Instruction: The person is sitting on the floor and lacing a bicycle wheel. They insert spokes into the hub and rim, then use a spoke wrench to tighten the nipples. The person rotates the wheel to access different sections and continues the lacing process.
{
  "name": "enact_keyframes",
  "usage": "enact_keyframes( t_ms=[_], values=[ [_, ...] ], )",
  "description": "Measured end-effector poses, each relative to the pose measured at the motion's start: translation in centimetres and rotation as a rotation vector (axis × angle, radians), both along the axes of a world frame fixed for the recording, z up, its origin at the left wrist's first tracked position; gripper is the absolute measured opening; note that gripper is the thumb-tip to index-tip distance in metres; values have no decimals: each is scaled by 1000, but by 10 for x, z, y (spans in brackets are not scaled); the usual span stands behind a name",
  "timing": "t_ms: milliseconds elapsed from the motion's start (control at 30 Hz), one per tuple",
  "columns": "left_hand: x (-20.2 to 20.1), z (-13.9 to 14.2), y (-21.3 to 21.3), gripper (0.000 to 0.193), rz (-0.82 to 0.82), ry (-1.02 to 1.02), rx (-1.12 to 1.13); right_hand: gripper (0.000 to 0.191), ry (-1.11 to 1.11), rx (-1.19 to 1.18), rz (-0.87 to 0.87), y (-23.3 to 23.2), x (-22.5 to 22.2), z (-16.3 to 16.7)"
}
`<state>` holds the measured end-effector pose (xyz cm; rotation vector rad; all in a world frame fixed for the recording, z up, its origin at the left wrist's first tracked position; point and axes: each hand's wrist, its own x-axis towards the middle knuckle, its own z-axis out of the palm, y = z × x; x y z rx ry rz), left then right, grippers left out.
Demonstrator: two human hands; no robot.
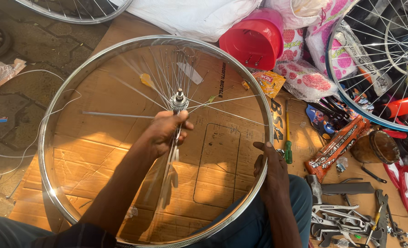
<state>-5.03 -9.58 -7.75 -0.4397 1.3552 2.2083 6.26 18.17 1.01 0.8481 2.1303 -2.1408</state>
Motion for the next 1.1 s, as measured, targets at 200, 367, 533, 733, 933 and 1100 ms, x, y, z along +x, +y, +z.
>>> enact_keyframes(
  t_ms=[200,367,533,733,933,1100],
  values=[
    [11,15,28,23,243,-344,684,57,59,18,35,3,4,-8],
    [30,21,63,8,380,-101,103,54,69,-16,36,3,4,-9],
    [42,24,46,26,285,41,-233,53,57,-30,24,3,5,-7],
    [50,28,9,29,182,30,1,53,37,-29,19,1,6,-4],
    [59,15,-25,25,68,95,269,55,46,-3,36,2,7,-4],
    [68,10,-17,31,121,57,1239,56,46,-24,28,0,6,-3]
  ],
)
